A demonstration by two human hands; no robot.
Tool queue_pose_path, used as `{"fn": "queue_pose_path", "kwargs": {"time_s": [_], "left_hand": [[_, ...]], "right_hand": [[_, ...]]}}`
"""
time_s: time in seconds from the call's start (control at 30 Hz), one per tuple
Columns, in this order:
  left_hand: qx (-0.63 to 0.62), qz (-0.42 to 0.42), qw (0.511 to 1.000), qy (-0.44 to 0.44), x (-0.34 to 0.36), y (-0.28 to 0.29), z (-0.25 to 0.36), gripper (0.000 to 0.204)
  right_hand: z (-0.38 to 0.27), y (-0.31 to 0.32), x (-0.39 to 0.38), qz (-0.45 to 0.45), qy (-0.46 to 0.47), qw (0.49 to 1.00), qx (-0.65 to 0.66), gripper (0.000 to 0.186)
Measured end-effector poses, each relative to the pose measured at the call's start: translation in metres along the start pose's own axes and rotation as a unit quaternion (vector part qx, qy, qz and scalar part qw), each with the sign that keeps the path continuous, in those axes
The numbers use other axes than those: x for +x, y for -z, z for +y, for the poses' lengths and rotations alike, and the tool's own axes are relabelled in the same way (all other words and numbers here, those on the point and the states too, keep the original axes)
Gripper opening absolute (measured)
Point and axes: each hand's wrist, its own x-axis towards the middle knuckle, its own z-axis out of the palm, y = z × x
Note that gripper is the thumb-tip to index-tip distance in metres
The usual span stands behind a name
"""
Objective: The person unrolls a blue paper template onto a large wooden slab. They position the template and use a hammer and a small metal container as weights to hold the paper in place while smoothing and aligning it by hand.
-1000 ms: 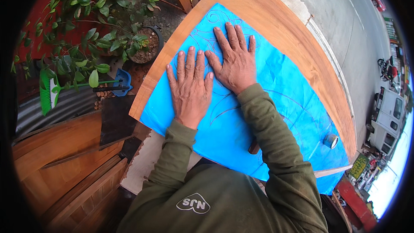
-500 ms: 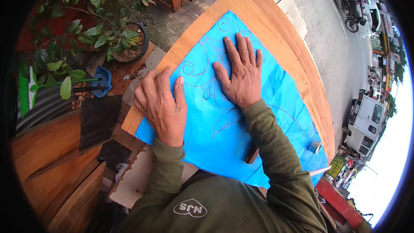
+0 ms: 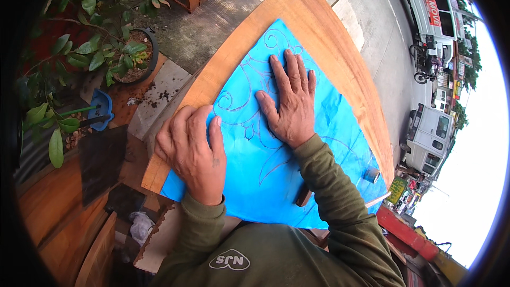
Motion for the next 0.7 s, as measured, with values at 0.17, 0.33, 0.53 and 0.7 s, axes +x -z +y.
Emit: {"fn": "queue_pose_path", "kwargs": {"time_s": [0.17, 0.33, 0.53, 0.7], "left_hand": [[-0.005, -0.004, 1.0, 0.009, 0.0001, 0.0004, -0.002, 0.03], [-0.002, -0.008, 1.0, 0.004, 0.0004, 0.0021, -0.0021, 0.038], [0.04, -0.012, 0.999, -0.03, -0.0003, 0.002, -0.0015, 0.042], [0.069, -0.004, 0.996, -0.048, 0.0001, 0.0016, 0.0017, 0.04]], "right_hand": [[-0.0008, 0.0008, 0.0006, -0.009, -0.007, 1.0, -0.001, 0.077], [-0.0016, 0.0008, -0.0003, -0.007, -0.01, 1.0, 0.0, 0.078], [-0.0009, -0.0008, -0.0015, 0.005, -0.018, 1.0, -0.009, 0.078], [0.0009, -0.0024, -0.0037, 0.022, -0.013, 1.0, -0.009, 0.078]]}}
